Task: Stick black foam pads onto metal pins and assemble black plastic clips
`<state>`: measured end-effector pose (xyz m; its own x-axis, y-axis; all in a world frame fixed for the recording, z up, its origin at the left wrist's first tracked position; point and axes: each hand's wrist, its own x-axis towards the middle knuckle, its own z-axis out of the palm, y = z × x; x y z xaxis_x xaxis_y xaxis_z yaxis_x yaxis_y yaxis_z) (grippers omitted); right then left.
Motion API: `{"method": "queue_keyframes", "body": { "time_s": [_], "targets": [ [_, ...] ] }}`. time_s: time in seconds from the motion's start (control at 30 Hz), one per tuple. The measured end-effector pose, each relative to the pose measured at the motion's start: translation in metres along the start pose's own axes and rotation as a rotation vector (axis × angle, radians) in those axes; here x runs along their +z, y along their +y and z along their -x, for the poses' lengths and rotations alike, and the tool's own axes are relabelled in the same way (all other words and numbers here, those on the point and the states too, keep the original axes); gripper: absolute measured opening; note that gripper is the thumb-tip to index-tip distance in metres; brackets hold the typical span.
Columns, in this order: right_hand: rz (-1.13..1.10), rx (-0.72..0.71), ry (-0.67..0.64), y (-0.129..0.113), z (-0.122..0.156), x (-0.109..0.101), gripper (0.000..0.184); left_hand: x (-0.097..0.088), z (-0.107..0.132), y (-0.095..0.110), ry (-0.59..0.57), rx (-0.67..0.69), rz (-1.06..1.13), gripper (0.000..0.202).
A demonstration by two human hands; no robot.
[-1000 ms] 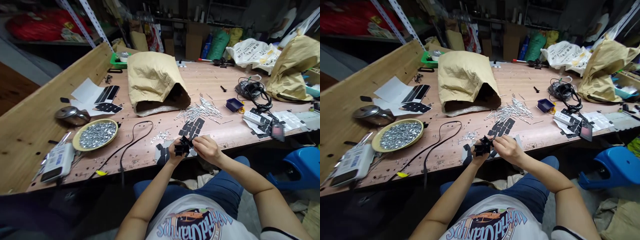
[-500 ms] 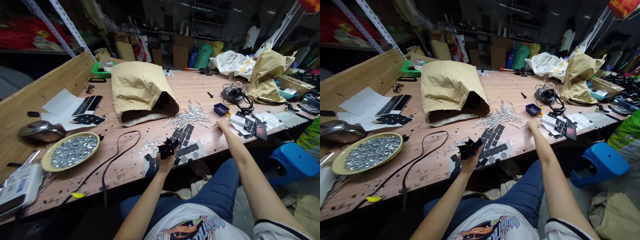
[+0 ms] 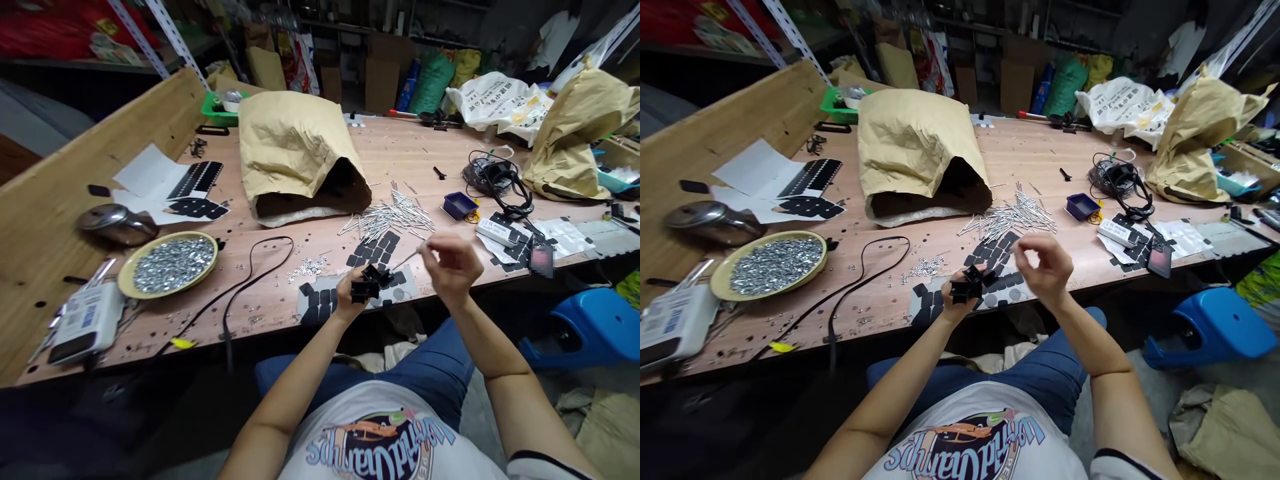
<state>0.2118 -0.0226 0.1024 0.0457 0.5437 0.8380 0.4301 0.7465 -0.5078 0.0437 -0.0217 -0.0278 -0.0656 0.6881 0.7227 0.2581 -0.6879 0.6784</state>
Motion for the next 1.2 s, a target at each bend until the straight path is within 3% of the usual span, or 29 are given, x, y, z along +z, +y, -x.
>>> {"method": "queue_keyframes", "body": {
  "time_s": [0.07, 0.13, 0.33, 0.57, 0.73, 0.93, 1.1, 1.2],
  "targets": [
    [-0.029, -0.147, -0.034, -0.030, 0.009, 0.008, 0.019, 0.000, -0.004, 0.008, 0.029, 0.134, -0.051, 0.021],
    [-0.003, -0.254, -0.090, -0.041, 0.015, 0.012, 0.023, 0.000, -0.007, 0.015, 0.040, 0.227, -0.100, 0.024],
    [0.105, -0.392, -0.251, -0.031, 0.025, 0.013, 0.010, -0.002, -0.008, 0.021, 0.020, 0.297, -0.109, 0.030],
    [0.167, -0.280, -0.245, -0.031, 0.032, 0.012, 0.011, -0.003, -0.008, 0.021, -0.025, 0.348, -0.088, 0.032],
    [0.304, -0.378, -0.156, -0.032, 0.035, 0.011, 0.012, -0.004, -0.006, 0.023, -0.043, 0.322, -0.137, 0.027],
    [0.195, -0.387, -0.215, -0.030, 0.040, 0.010, 0.009, -0.004, -0.005, 0.023, -0.054, 0.317, -0.157, 0.022],
    [0.141, -0.243, -0.164, -0.027, 0.041, 0.009, 0.012, -0.001, -0.002, 0.022, -0.063, 0.314, -0.127, 0.024],
    [0.217, -0.326, -0.178, -0.028, 0.041, 0.007, 0.011, 0.000, -0.002, 0.021, -0.070, 0.310, -0.119, 0.027]
  ]
}}
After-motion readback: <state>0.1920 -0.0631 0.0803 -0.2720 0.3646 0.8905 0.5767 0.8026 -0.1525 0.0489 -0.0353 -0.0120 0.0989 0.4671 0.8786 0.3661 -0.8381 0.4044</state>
